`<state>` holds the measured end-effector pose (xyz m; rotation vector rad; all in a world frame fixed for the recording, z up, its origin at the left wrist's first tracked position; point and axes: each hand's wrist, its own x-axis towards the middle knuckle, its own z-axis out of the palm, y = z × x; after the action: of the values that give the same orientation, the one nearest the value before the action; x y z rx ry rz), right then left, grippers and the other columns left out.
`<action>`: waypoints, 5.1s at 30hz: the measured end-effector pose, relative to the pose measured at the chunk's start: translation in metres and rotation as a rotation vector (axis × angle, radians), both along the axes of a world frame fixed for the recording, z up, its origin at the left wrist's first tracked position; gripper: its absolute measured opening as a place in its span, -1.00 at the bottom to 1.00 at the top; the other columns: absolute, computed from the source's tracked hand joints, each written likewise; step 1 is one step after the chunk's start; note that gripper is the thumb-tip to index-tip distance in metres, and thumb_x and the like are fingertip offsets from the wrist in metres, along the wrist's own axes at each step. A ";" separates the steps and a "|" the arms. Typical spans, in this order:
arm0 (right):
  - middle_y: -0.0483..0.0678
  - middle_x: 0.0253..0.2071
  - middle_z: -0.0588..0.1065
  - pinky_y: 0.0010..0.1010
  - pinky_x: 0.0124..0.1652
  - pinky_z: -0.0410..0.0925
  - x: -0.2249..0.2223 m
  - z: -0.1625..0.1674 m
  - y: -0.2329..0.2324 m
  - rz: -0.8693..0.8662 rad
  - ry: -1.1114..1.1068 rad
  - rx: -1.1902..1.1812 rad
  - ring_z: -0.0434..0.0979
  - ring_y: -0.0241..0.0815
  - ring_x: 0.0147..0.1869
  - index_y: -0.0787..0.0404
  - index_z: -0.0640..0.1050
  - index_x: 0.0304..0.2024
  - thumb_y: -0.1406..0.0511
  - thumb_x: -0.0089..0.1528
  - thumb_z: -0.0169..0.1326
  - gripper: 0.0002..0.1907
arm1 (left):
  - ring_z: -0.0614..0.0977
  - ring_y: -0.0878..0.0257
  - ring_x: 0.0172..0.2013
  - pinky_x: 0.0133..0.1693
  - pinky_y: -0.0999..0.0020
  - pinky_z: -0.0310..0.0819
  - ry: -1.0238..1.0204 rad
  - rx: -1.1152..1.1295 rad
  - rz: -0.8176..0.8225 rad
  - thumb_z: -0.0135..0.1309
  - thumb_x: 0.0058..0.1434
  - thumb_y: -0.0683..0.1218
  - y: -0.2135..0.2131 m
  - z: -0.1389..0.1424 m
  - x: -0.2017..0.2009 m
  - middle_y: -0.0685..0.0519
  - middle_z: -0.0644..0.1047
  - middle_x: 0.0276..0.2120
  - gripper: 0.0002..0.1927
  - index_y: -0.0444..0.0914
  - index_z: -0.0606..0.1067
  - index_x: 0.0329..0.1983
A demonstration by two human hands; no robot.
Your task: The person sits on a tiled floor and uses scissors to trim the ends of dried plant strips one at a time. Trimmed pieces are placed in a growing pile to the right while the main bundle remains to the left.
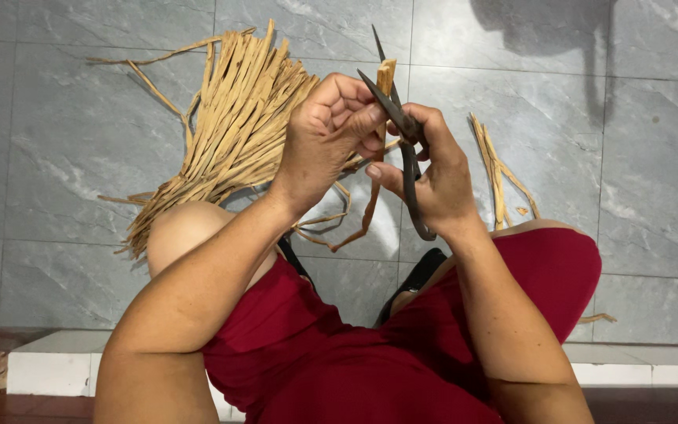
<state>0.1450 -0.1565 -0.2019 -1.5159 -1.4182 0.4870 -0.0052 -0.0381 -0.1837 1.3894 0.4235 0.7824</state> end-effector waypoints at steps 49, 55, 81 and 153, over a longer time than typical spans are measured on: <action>-0.10 -0.22 0.54 -0.58 -0.35 0.39 0.030 -0.010 0.001 -0.127 0.224 0.058 0.51 -0.38 -0.30 0.28 0.47 0.05 0.56 0.44 0.18 -0.79 | 0.62 0.41 -0.22 -0.11 0.46 0.59 -0.143 -0.051 0.000 0.08 0.53 -0.09 0.007 -0.028 0.013 0.07 0.59 -0.07 -0.79 -0.28 0.47 0.12; -0.01 -0.14 0.54 -0.52 -0.09 0.50 0.123 -0.008 -0.051 -0.348 -0.270 0.237 0.59 -0.23 -0.11 0.36 0.48 0.02 0.73 0.40 -0.14 -0.69 | 0.61 0.42 -0.28 -0.25 0.52 0.55 0.044 -0.024 0.027 0.12 0.44 -0.11 0.020 -0.060 0.035 0.12 0.57 -0.13 -0.76 -0.30 0.48 0.10; -0.03 -0.18 0.60 -0.34 -0.22 0.38 0.170 0.015 -0.066 -0.660 -0.346 -0.256 0.57 -0.22 -0.17 0.21 0.55 0.05 0.54 0.08 0.30 -0.52 | 0.59 -0.13 0.07 0.12 0.00 0.47 1.317 0.858 -0.385 -0.03 0.26 -0.20 0.035 -0.307 0.122 -0.17 0.41 0.21 -0.68 -0.26 0.55 0.07; -0.04 -0.17 0.60 -0.54 -0.08 0.49 0.009 0.009 -0.003 -0.029 0.608 0.232 0.62 -0.32 -0.11 0.28 0.40 0.18 0.51 0.34 0.27 -0.57 | 0.69 0.39 -0.16 -0.08 0.49 0.66 0.011 0.105 -0.071 0.16 0.39 -0.15 -0.026 -0.015 0.010 0.09 0.65 -0.22 -0.90 -0.27 0.51 -0.13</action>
<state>0.1537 -0.1593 -0.1934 -1.0730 -0.9361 0.6714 0.0046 -0.0641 -0.1985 1.4997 0.3436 0.7479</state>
